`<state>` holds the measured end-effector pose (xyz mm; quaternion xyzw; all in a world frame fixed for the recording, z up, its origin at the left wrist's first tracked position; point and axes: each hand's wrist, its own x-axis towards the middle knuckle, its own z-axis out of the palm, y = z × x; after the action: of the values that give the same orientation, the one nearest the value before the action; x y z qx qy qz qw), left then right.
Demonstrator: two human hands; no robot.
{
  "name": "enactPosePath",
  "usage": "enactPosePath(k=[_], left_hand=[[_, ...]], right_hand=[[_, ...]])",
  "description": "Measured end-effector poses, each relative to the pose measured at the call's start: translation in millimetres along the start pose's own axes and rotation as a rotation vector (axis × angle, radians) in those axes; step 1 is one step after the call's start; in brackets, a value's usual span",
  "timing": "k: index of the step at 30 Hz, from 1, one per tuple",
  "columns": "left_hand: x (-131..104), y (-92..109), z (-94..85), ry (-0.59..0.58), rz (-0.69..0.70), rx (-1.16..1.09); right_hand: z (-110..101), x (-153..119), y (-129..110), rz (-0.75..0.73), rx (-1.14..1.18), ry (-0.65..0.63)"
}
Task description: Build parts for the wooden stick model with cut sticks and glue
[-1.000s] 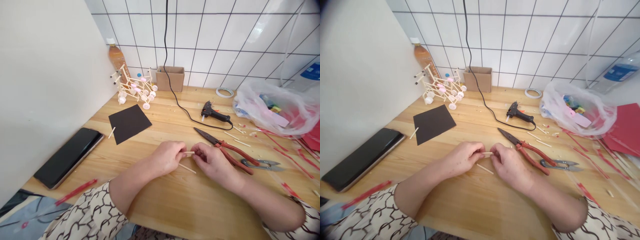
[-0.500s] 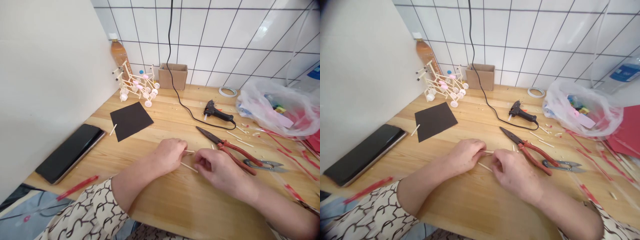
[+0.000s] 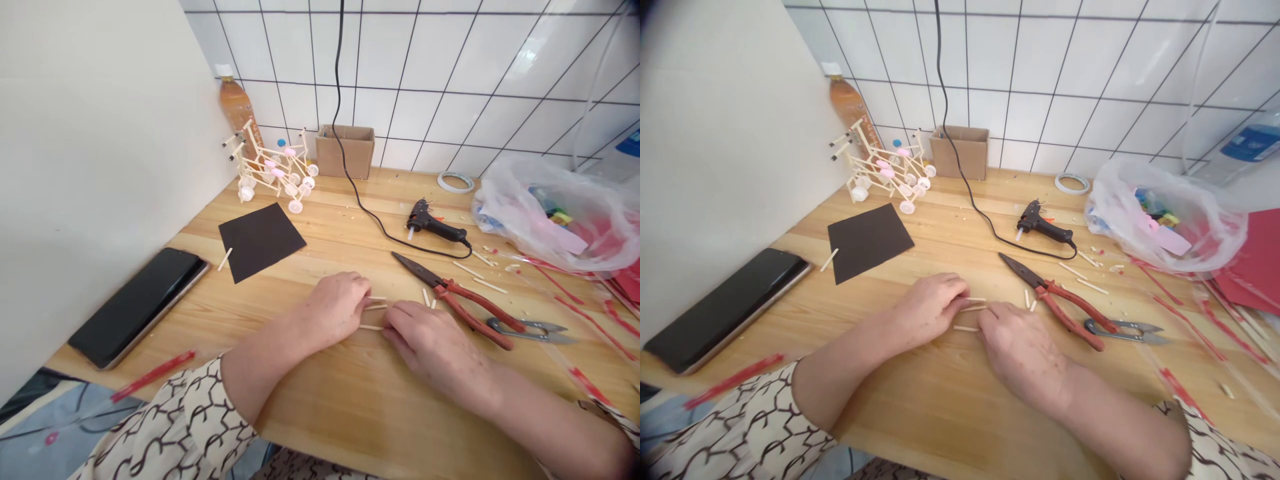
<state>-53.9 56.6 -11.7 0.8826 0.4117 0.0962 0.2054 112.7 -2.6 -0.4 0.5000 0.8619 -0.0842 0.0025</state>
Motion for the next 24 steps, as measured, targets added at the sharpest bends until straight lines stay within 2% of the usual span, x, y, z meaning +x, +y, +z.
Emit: enactPosePath(k=[6, 14, 19, 24], left_hand=[[1.1, -0.3, -1.6, -0.019, -0.027, 0.001], [2.3, -1.0, -4.5, -0.019, -0.083, -0.06], [2.1, -3.0, -5.3, 0.0, -0.099, -0.067], [1.8, -3.5, -4.8, 0.011, -0.106, -0.052]], right_hand=[[1.3, 4.5, 6.2, -0.002, -0.018, 0.066], [3.8, 6.8, 15.1, 0.001, 0.17, 0.186], [0.4, 5.5, 21.1, 0.034, 0.321, 0.137], [-1.1, 5.2, 22.7, 0.04, 0.333, 0.075]])
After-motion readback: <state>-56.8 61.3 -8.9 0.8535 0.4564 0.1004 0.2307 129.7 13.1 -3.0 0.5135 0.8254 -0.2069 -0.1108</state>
